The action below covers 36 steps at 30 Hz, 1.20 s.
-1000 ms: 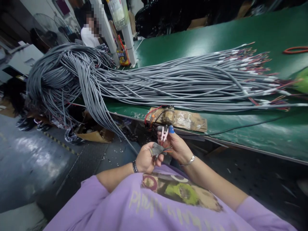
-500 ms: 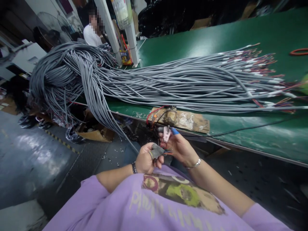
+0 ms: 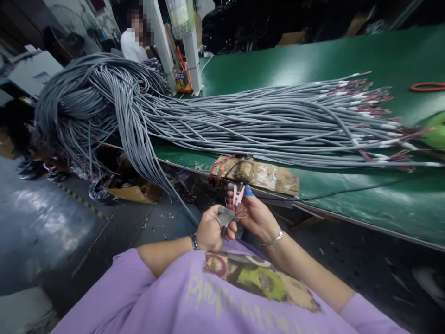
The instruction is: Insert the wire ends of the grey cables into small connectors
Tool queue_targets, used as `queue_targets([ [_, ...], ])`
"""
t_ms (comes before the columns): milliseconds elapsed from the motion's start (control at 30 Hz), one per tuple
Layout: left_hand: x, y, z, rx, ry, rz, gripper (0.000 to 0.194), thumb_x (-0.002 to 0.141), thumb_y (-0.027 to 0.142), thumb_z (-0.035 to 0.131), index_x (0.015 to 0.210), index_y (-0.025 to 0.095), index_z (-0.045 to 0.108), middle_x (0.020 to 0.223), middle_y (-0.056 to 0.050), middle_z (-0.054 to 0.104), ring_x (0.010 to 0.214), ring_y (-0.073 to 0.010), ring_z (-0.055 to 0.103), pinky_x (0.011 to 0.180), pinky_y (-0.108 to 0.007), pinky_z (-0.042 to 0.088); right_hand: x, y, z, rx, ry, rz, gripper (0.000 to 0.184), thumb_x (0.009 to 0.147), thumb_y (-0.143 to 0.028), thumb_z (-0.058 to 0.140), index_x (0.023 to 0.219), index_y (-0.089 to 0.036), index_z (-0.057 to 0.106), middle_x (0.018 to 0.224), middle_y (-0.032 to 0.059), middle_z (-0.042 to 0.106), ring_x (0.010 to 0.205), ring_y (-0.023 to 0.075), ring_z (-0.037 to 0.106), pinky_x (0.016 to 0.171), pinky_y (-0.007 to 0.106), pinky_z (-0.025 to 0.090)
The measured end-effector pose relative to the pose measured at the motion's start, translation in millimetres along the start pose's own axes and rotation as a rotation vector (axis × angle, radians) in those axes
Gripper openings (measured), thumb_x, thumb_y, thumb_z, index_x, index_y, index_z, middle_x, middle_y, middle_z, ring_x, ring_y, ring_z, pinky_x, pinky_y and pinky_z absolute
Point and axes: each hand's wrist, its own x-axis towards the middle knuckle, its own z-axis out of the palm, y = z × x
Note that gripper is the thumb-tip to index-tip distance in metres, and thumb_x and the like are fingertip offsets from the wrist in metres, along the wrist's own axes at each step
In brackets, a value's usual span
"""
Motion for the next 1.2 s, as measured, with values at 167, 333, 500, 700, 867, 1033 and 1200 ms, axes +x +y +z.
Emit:
queue_targets([
  [167, 1.3, -3.5, -1.2, -0.009, -0.035, -0.033, 0.050, 0.044, 0.050, 0.080, 0.061, 0.019, 0.045, 0.041, 0.005, 0.055, 0.027, -0.0071, 0.043, 0.029, -0.017, 0.026, 2.8, 1.8, -1.2, 0.011, 0.056, -0.027, 0.019, 0.071, -0.035, 0.079, 0.075, -0.018, 0.070, 0.068, -0.0006, 0.072, 0.055, 0.0107, 0.061, 0.057, 0.022, 0.052],
  [333, 2.6, -4.9, -3.5, -0.018, -0.050, -0.052, 0.049, 0.044, 0.050, 0.079, 0.061, 0.019, 0.044, 0.041, 0.004, 0.055, 0.027, -0.0075, 0.043, 0.029, -0.018, 0.025, 3.1, 3.2, -1.3, -0.012, 0.101, -0.041, 0.018, 0.072, -0.036, 0.077, 0.074, -0.020, 0.070, 0.067, -0.0003, 0.071, 0.054, 0.0110, 0.059, 0.055, 0.023, 0.051],
  [500, 3.9, -4.6, -5.4, -0.022, -0.076, -0.070, 0.049, 0.046, 0.049, 0.079, 0.062, 0.020, 0.043, 0.042, 0.004, 0.054, 0.027, -0.0075, 0.043, 0.029, -0.018, 0.022, 0.7, 3.1, -0.9, -0.072, 0.063, -0.032, 0.018, 0.076, -0.040, 0.073, 0.077, -0.021, 0.070, 0.070, -0.0001, 0.070, 0.054, 0.0118, 0.058, 0.056, 0.025, 0.051],
  [700, 5.8, -5.0, -5.4, -0.029, -0.051, -0.083, 0.050, 0.045, 0.049, 0.079, 0.064, 0.020, 0.043, 0.042, 0.005, 0.054, 0.027, -0.0078, 0.043, 0.030, -0.018, 0.023, 0.1, 3.0, 1.9, -0.066, 0.068, -0.049, 0.024, 0.070, -0.044, 0.077, 0.074, -0.022, 0.070, 0.069, -0.0013, 0.069, 0.055, 0.0105, 0.057, 0.056, 0.023, 0.051],
  [867, 4.4, -5.0, -5.6, -0.035, -0.070, -0.067, 0.052, 0.045, 0.051, 0.080, 0.064, 0.019, 0.044, 0.041, 0.005, 0.055, 0.026, -0.0075, 0.042, 0.028, -0.017, 0.022, 0.1, 4.8, 0.8, -0.042, 0.063, -0.039, 0.033, 0.070, -0.054, 0.074, 0.078, -0.022, 0.070, 0.072, -0.0011, 0.069, 0.059, 0.0107, 0.058, 0.056, 0.022, 0.051],
  [1033, 0.6, -3.4, -11.0, -0.031, -0.074, -0.063, 0.054, 0.043, 0.051, 0.081, 0.062, 0.019, 0.042, 0.040, 0.004, 0.055, 0.025, -0.0082, 0.043, 0.027, -0.017, 0.022, -0.7, 4.8, -6.7, -0.048, 0.012, -0.062, 0.040, 0.069, -0.061, 0.070, 0.081, -0.023, 0.070, 0.079, 0.0010, 0.071, 0.062, 0.0125, 0.060, 0.055, 0.024, 0.049],
  [1200, 0.2, -8.8, -26.0, 0.082, -0.053, -0.009, 0.053, 0.047, 0.053, 0.081, 0.063, 0.019, 0.044, 0.042, 0.004, 0.057, 0.028, -0.0092, 0.047, 0.029, -0.017, 0.029, -6.2, -2.8, -22.1, -0.205, -0.129, 0.035, 0.044, 0.066, -0.062, 0.071, 0.078, -0.021, 0.069, 0.072, 0.0015, 0.069, 0.059, 0.0118, 0.058, 0.055, 0.023, 0.049],
])
